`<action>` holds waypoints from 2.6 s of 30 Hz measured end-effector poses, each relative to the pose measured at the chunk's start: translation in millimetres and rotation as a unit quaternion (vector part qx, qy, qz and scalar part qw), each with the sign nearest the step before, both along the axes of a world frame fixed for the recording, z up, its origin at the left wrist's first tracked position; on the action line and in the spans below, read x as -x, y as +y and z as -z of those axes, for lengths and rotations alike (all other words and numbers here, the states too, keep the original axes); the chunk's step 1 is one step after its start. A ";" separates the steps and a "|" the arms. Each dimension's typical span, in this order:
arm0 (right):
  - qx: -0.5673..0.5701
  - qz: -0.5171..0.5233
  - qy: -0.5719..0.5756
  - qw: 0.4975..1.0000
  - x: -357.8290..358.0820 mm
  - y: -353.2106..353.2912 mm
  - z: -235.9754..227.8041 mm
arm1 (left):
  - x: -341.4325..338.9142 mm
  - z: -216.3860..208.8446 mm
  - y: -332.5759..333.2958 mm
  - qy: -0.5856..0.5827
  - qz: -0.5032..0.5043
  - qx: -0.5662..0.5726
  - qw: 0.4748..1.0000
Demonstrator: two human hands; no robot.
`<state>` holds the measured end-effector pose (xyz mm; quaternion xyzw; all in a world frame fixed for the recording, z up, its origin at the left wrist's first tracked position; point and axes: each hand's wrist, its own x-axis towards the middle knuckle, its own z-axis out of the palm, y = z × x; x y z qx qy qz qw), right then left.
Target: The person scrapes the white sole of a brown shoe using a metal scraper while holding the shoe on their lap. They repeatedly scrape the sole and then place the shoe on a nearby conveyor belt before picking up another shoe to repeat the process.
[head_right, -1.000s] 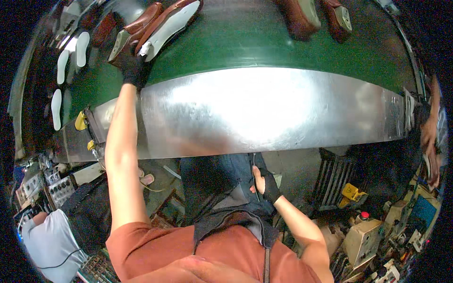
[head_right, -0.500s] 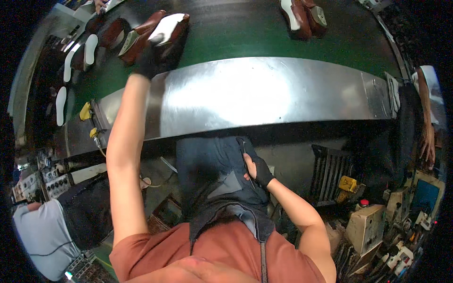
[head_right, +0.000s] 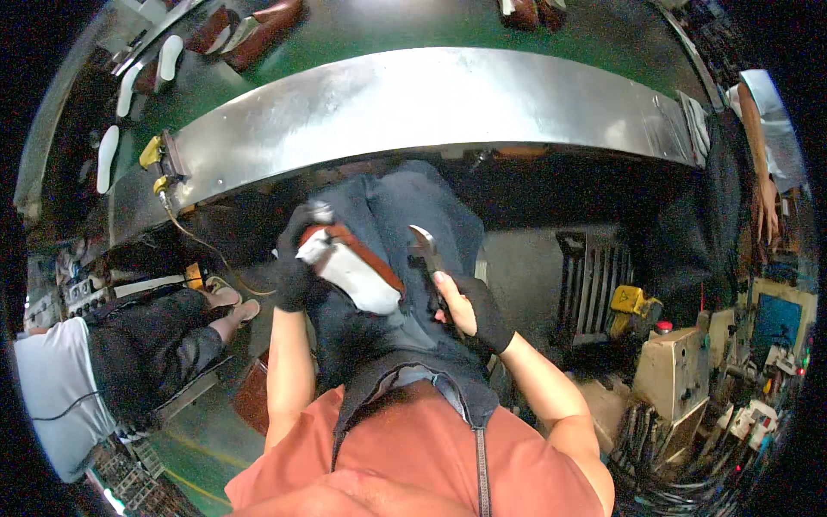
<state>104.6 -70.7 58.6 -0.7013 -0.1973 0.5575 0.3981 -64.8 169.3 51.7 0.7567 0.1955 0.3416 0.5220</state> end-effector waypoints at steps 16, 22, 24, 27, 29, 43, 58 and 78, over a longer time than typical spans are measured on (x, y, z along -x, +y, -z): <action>-0.224 0.051 0.385 0.894 60.1 44.0 -18.2 | -77.9 -11.8 6.8 -0.046 0.192 0.137 0.971; -0.230 0.034 -0.294 0.927 78.4 55.1 24.2 | -66.1 -6.7 8.2 -0.106 0.176 0.128 0.970; -0.220 -0.097 -0.302 0.923 70.5 47.0 14.3 | -48.4 -18.1 -1.1 -0.086 0.173 0.109 0.975; -0.270 -0.207 -0.333 0.879 55.3 10.2 8.5 | -15.2 -28.0 -33.4 -0.083 0.145 0.188 0.968; -0.310 -0.236 -0.345 0.854 52.8 -20.2 11.9 | 3.6 -28.7 -69.4 -0.019 0.043 0.282 0.958; -0.338 -0.230 -0.328 0.851 52.1 -55.1 43.6 | 37.8 45.9 -92.8 0.054 0.038 0.352 0.934; -0.013 -0.058 -0.133 0.989 -30.0 96.0 7.5 | -37.1 53.2 -37.0 0.280 -0.006 0.057 0.958; 0.114 -0.307 0.048 0.944 -105.5 79.2 -9.3 | -70.7 66.2 -73.1 0.193 -0.155 -0.046 0.968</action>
